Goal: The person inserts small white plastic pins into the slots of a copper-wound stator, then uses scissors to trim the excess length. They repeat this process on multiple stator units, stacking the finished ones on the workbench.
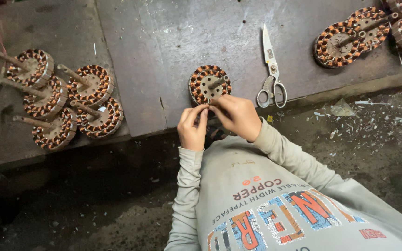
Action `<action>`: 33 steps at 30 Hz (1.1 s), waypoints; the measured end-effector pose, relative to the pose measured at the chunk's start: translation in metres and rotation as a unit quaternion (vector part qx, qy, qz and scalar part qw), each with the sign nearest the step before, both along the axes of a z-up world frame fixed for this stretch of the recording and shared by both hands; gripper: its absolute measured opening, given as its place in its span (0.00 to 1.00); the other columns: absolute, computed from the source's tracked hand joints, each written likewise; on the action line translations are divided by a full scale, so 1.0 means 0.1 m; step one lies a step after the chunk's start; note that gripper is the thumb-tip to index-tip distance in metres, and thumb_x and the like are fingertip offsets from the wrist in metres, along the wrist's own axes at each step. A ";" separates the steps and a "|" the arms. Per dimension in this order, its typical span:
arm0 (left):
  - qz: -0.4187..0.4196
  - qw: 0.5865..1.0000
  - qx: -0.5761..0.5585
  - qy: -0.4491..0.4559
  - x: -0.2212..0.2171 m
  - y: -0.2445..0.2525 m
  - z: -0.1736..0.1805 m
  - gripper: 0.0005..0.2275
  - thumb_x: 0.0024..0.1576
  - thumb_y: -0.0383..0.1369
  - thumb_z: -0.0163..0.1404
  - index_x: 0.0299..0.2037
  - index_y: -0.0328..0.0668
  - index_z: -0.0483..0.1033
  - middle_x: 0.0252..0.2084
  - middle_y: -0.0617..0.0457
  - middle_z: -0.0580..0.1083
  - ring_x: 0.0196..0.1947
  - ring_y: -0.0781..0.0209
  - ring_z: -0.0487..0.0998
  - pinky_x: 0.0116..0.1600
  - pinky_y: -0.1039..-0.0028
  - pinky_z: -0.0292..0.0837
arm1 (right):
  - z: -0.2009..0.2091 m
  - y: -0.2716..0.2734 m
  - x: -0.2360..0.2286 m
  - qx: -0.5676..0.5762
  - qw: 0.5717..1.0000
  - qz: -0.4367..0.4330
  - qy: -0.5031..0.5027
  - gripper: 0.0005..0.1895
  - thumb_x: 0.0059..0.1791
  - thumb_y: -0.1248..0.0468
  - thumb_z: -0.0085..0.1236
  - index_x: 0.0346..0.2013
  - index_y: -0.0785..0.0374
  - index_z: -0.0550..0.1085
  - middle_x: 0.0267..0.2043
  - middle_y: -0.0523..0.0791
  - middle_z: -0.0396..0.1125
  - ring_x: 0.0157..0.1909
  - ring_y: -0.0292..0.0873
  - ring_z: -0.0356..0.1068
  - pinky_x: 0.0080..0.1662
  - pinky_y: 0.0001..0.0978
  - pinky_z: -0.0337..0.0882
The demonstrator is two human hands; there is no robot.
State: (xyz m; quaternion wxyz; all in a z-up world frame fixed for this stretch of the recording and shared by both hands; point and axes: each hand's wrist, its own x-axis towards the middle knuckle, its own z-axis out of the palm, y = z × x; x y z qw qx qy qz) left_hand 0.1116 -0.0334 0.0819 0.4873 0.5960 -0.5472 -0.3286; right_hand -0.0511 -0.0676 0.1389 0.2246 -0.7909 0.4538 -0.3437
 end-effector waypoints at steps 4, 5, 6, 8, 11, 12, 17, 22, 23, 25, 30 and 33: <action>-0.042 0.993 0.039 0.104 0.06 -0.02 -0.12 0.05 0.62 0.27 0.56 0.46 0.38 0.81 0.37 0.58 0.74 0.27 0.74 0.71 0.31 0.82 0.67 | -0.15 0.03 0.09 0.103 0.989 -0.091 -0.048 0.06 0.50 0.67 0.61 0.41 0.65 0.77 0.34 0.50 0.72 0.30 0.49 0.74 0.34 0.37 0.72; -0.054 0.984 0.063 0.159 0.07 -0.03 -0.17 0.06 0.62 0.28 0.56 0.46 0.37 0.81 0.37 0.59 0.73 0.27 0.75 0.69 0.31 0.83 0.66 | -0.17 0.03 0.11 0.096 0.990 -0.098 -0.037 0.06 0.50 0.68 0.61 0.41 0.64 0.78 0.34 0.50 0.71 0.30 0.50 0.74 0.33 0.38 0.72; -0.066 0.971 0.086 0.214 0.08 -0.03 -0.22 0.06 0.63 0.28 0.56 0.46 0.36 0.81 0.37 0.60 0.72 0.27 0.76 0.67 0.31 0.83 0.65 | -0.19 0.04 0.13 0.090 0.990 -0.105 -0.025 0.06 0.49 0.68 0.62 0.40 0.64 0.78 0.33 0.50 0.71 0.30 0.50 0.73 0.33 0.39 0.72; -0.068 0.949 0.134 0.279 0.08 -0.05 -0.30 0.07 0.63 0.29 0.54 0.47 0.35 0.81 0.36 0.61 0.72 0.25 0.78 0.66 0.28 0.85 0.61 | -0.17 0.04 0.13 0.040 0.997 -0.068 0.011 0.06 0.47 0.68 0.63 0.39 0.63 0.78 0.32 0.49 0.70 0.31 0.52 0.72 0.33 0.40 0.71; -0.061 0.942 0.154 0.291 0.11 -0.07 -0.35 0.08 0.63 0.30 0.54 0.48 0.35 0.81 0.37 0.61 0.73 0.25 0.77 0.66 0.28 0.85 0.61 | -0.10 0.04 0.11 0.013 0.999 -0.010 0.042 0.05 0.47 0.68 0.63 0.37 0.63 0.78 0.31 0.49 0.69 0.31 0.54 0.71 0.33 0.42 0.70; -0.058 0.946 0.151 0.282 0.12 -0.08 -0.35 0.08 0.63 0.30 0.54 0.48 0.34 0.82 0.37 0.60 0.73 0.25 0.76 0.66 0.29 0.84 0.62 | -0.07 0.04 0.11 0.010 0.999 0.009 0.049 0.05 0.47 0.68 0.63 0.37 0.63 0.78 0.31 0.49 0.69 0.31 0.54 0.71 0.33 0.42 0.70; -0.070 0.989 0.049 0.119 0.18 -0.09 -0.32 0.08 0.65 0.29 0.54 0.48 0.33 0.81 0.38 0.56 0.76 0.35 0.70 0.74 0.41 0.81 0.70 | -0.07 -0.03 0.13 0.011 1.000 -0.020 -0.007 0.06 0.49 0.69 0.63 0.41 0.64 0.77 0.33 0.49 0.69 0.32 0.53 0.72 0.34 0.41 0.71; -0.094 0.978 0.050 0.178 0.19 -0.12 -0.35 0.07 0.67 0.29 0.51 0.48 0.33 0.80 0.41 0.54 0.78 0.38 0.69 0.73 0.44 0.80 0.68 | -0.15 -0.08 0.13 -0.008 0.998 -0.058 0.010 0.06 0.49 0.68 0.63 0.40 0.62 0.77 0.34 0.47 0.69 0.35 0.53 0.72 0.36 0.41 0.71; -0.082 0.961 0.113 0.238 0.18 -0.12 -0.36 0.08 0.65 0.29 0.51 0.49 0.33 0.80 0.40 0.55 0.77 0.32 0.70 0.69 0.37 0.80 0.64 | -0.15 -0.08 0.13 -0.005 0.998 -0.052 0.028 0.07 0.48 0.68 0.63 0.40 0.62 0.78 0.33 0.48 0.68 0.34 0.53 0.72 0.35 0.42 0.70; -0.071 0.939 0.162 0.295 0.17 -0.12 -0.38 0.09 0.64 0.29 0.52 0.49 0.33 0.81 0.38 0.56 0.75 0.26 0.72 0.65 0.30 0.82 0.60 | -0.14 -0.06 0.12 -0.002 0.998 -0.040 0.053 0.07 0.47 0.68 0.64 0.39 0.62 0.79 0.31 0.48 0.67 0.32 0.53 0.71 0.33 0.43 0.69; -0.092 0.981 -0.029 0.169 0.17 -0.13 -0.29 0.08 0.68 0.27 0.53 0.52 0.33 0.81 0.43 0.55 0.77 0.41 0.71 0.75 0.47 0.82 0.70 | -0.08 -0.05 0.11 -0.014 0.998 -0.004 0.054 0.08 0.47 0.67 0.65 0.41 0.61 0.80 0.31 0.47 0.67 0.32 0.51 0.70 0.33 0.42 0.69; -0.053 0.994 0.037 0.088 0.18 -0.13 -0.17 0.07 0.62 0.27 0.57 0.49 0.36 0.83 0.36 0.56 0.75 0.31 0.72 0.71 0.33 0.83 0.64 | -0.06 -0.07 0.11 0.016 1.000 -0.007 0.015 0.08 0.48 0.68 0.64 0.42 0.63 0.79 0.32 0.47 0.68 0.33 0.51 0.70 0.34 0.40 0.69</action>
